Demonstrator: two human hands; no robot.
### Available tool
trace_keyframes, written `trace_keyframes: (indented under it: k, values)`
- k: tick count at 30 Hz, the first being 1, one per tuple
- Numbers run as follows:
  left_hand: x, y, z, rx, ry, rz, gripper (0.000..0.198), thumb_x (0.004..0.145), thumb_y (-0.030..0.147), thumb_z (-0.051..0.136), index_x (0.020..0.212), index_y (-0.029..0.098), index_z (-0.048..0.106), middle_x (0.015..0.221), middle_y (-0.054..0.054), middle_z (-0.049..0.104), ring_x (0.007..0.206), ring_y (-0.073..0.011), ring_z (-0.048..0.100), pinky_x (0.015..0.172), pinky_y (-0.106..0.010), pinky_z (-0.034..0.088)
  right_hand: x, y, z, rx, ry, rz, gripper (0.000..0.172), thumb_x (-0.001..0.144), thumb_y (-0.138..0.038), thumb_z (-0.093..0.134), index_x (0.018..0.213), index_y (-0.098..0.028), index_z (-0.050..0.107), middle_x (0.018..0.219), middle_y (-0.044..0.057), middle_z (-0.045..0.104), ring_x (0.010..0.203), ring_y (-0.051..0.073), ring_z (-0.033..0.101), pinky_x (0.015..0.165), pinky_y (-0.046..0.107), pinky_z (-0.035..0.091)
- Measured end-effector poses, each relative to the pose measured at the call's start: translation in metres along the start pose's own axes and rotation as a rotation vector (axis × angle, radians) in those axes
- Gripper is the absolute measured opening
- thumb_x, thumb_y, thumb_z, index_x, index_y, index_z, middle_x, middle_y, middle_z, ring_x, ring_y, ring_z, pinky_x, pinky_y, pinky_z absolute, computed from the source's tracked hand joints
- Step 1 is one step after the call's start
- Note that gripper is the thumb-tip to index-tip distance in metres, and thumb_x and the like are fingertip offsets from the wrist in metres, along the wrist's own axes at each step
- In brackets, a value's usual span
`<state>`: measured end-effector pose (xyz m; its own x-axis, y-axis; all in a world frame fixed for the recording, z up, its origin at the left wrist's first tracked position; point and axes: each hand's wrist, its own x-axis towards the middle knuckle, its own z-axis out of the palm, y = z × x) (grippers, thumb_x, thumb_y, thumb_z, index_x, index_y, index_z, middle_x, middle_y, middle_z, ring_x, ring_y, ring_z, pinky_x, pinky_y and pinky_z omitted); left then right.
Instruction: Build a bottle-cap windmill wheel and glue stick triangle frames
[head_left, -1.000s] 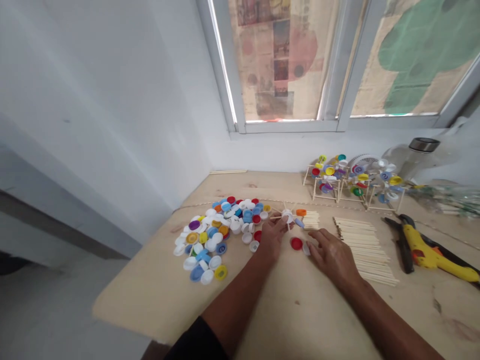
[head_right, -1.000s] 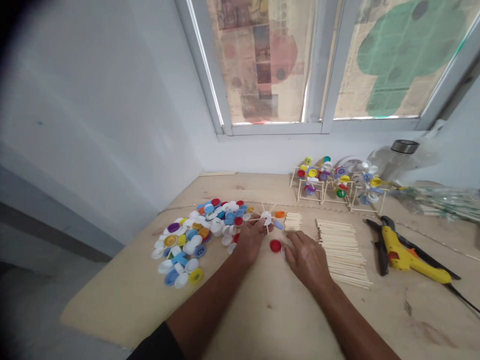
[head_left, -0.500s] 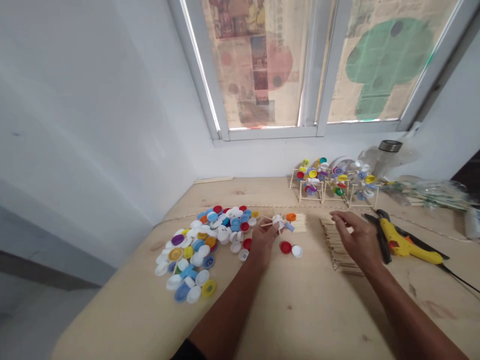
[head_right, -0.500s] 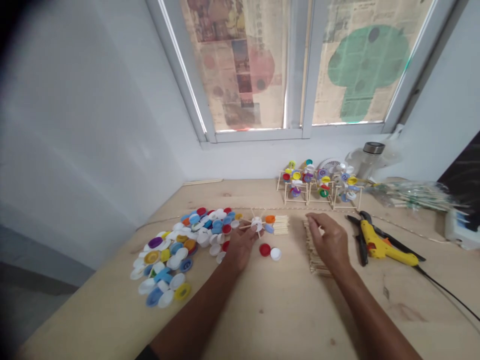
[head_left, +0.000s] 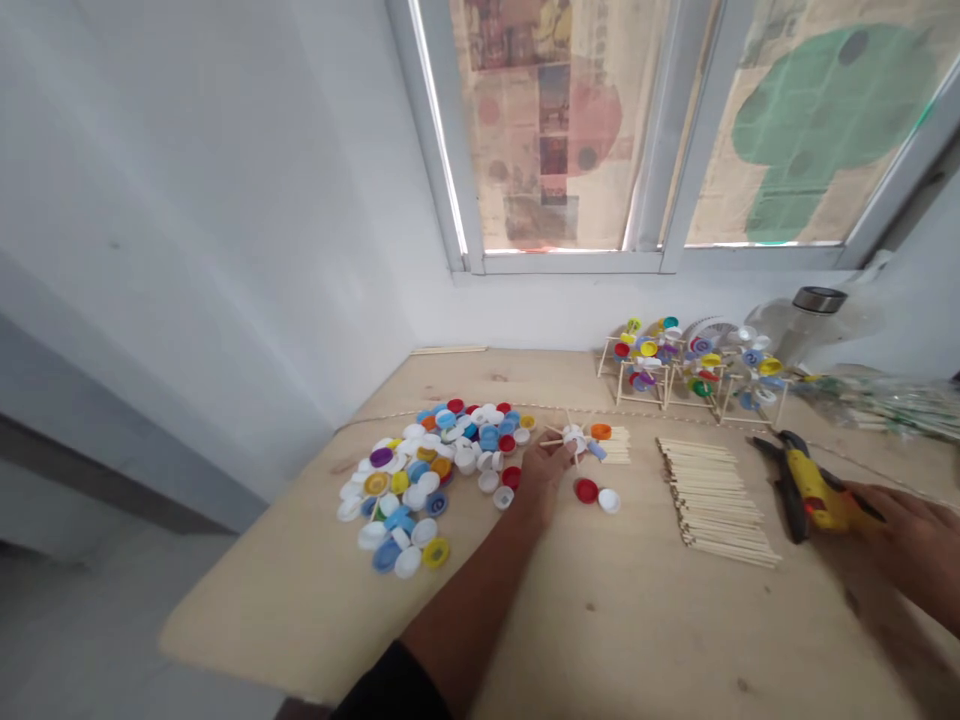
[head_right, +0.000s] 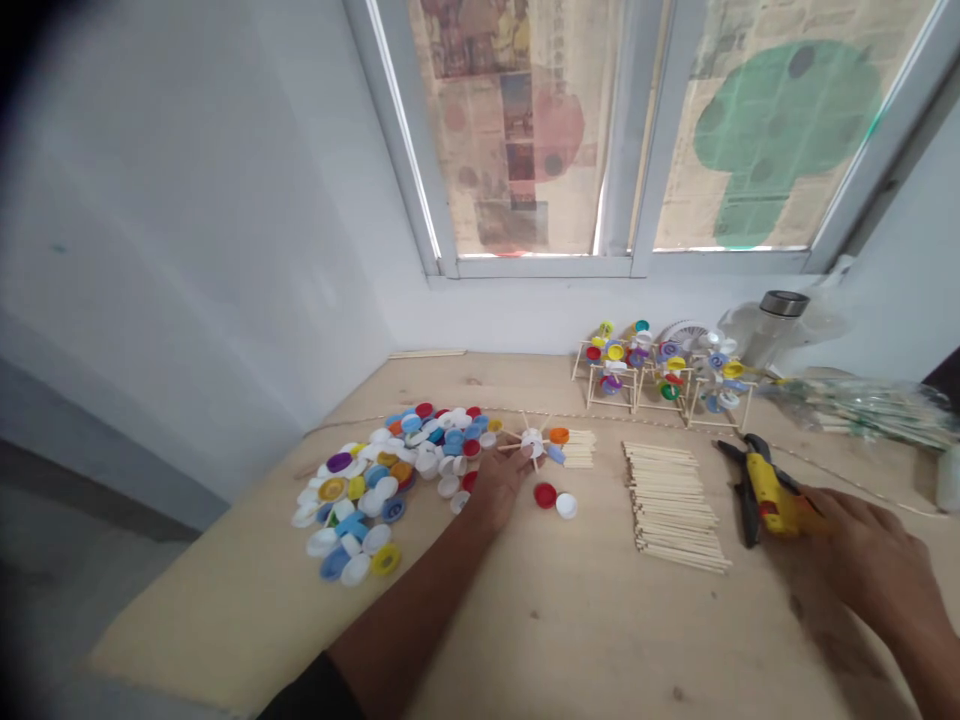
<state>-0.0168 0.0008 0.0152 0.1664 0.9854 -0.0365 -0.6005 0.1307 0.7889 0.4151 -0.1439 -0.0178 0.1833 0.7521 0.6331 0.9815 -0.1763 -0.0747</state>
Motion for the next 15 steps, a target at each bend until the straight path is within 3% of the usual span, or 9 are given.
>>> trace_keyframes:
  k: [5, 9, 15]
  values:
    - [0.003, -0.004, -0.005, -0.007, -0.015, -0.001, 0.028, 0.054, 0.026, 0.080, 0.068, 0.015, 0.059, 0.076, -0.002, 0.065, 0.076, -0.0144, 0.061, 0.081, -0.033, 0.049, -0.005, 0.000, 0.011, 0.089, -0.040, 0.016, 0.039, 0.051, -0.044, 0.055, 0.085, -0.033, 0.070, 0.095, 0.022, 0.066, 0.069, 0.029, 0.055, 0.053, 0.041, 0.021]
    - [0.006, -0.007, -0.008, 0.025, -0.017, -0.007, 0.028, 0.054, 0.027, 0.080, 0.069, 0.015, 0.059, 0.073, -0.002, 0.064, 0.073, -0.0150, 0.062, 0.078, -0.033, 0.049, 0.000, -0.012, 0.007, 0.091, -0.085, 0.035, 0.034, 0.056, -0.047, 0.053, 0.084, -0.033, 0.066, 0.097, 0.023, 0.065, 0.067, 0.027, 0.055, 0.055, 0.041, 0.020]
    - [0.009, -0.011, -0.012, 0.128, -0.039, 0.075, 0.026, 0.058, 0.030, 0.078, 0.067, 0.016, 0.058, 0.068, 0.000, 0.062, 0.066, -0.0127, 0.059, 0.070, -0.028, 0.048, 0.006, -0.017, -0.002, 0.144, -0.084, 0.067, 0.037, 0.049, -0.056, 0.060, 0.074, -0.028, 0.064, 0.085, 0.022, 0.066, 0.061, 0.025, 0.054, 0.054, 0.038, 0.022]
